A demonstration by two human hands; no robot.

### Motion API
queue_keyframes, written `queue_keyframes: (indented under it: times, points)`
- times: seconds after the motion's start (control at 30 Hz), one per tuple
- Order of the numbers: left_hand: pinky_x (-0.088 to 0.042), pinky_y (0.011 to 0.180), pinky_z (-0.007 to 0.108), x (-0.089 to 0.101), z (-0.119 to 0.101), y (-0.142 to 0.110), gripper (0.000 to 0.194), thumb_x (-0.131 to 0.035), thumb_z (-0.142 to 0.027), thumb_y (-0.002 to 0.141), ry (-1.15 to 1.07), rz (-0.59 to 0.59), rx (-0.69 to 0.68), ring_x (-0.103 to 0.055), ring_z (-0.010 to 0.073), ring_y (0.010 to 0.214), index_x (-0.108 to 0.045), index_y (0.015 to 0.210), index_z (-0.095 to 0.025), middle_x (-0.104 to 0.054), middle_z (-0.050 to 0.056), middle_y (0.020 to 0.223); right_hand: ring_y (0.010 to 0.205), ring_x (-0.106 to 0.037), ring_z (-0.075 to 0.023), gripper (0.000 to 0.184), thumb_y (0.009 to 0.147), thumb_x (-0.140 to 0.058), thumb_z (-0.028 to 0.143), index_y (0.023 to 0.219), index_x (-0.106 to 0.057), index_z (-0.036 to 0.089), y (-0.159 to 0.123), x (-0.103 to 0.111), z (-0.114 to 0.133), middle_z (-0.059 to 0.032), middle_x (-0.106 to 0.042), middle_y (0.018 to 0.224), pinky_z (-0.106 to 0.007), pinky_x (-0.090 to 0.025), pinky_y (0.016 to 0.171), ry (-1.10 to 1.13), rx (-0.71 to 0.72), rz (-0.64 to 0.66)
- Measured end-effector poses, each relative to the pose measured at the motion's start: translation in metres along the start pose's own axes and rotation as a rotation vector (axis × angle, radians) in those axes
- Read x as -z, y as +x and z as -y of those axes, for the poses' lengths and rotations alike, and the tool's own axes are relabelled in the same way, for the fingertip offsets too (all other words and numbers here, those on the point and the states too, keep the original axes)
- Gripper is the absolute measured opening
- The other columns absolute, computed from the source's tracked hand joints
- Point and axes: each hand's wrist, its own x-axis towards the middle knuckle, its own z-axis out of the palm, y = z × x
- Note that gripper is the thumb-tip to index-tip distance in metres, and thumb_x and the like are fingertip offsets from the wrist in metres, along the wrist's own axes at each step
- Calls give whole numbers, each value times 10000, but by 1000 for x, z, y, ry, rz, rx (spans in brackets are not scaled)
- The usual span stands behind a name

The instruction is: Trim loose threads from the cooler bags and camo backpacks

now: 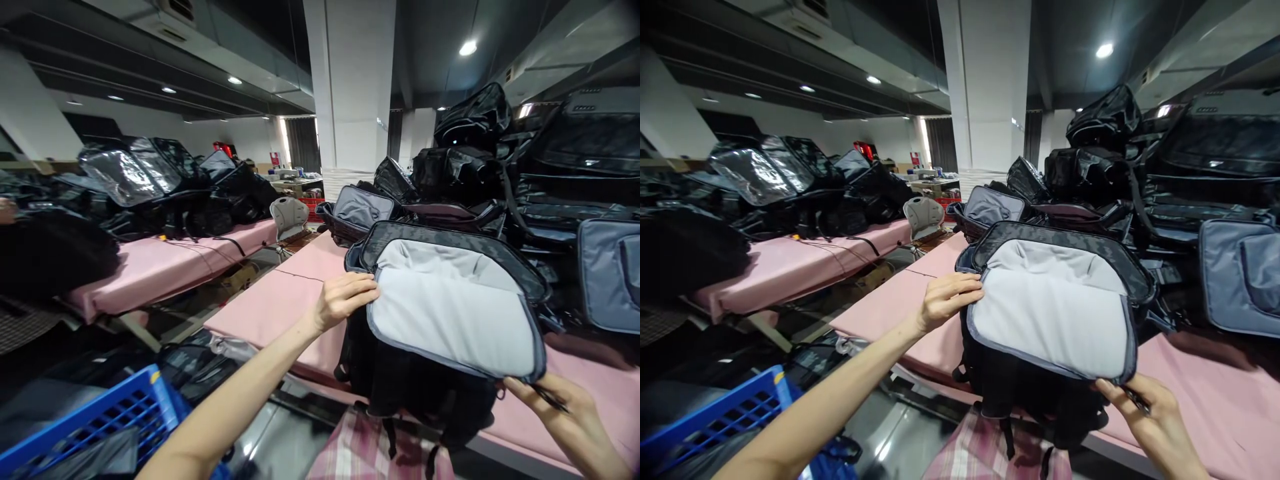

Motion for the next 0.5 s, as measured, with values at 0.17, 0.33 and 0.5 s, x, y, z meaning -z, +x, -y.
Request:
queue_keyframes:
  times: [0.17, 0.33, 0.5]
  points:
    - [-493, 816, 325, -2, 0, 1, 178, -520, -92, 817, -26, 15, 32, -581, 186, 1015, -620, 945, -165, -667, 89, 940, 551, -623, -214, 274, 647, -649, 452, 605, -706, 187, 1, 1, -1, -38, -672, 610, -231, -502, 467, 22, 12, 9]
    - [-430, 892, 376, -15, 22, 36, 282, -352, -230, 874, -89, 303, 500, -563, 216, 1037, -607, 972, -162, -655, 90, 1004, 489, -521, -145, 315, 676, -648, 450, 825, -709, 180, 24, 23, 24, -67, -680, 715, -233, -400, 394, 249, 19, -97]
    - [-458, 673, 328, -44, 47, 81, 390, -346, -391, 861, 97, 848, 1016, -623, 280, 816, -619, 811, -118, -660, 153, 838, 468, -452, -105, 407, 711, -620, 439, 1016, -643, 170, 46, 41, 39, -77, -676, 780, -250, -379, 435, 354, -12, -312]
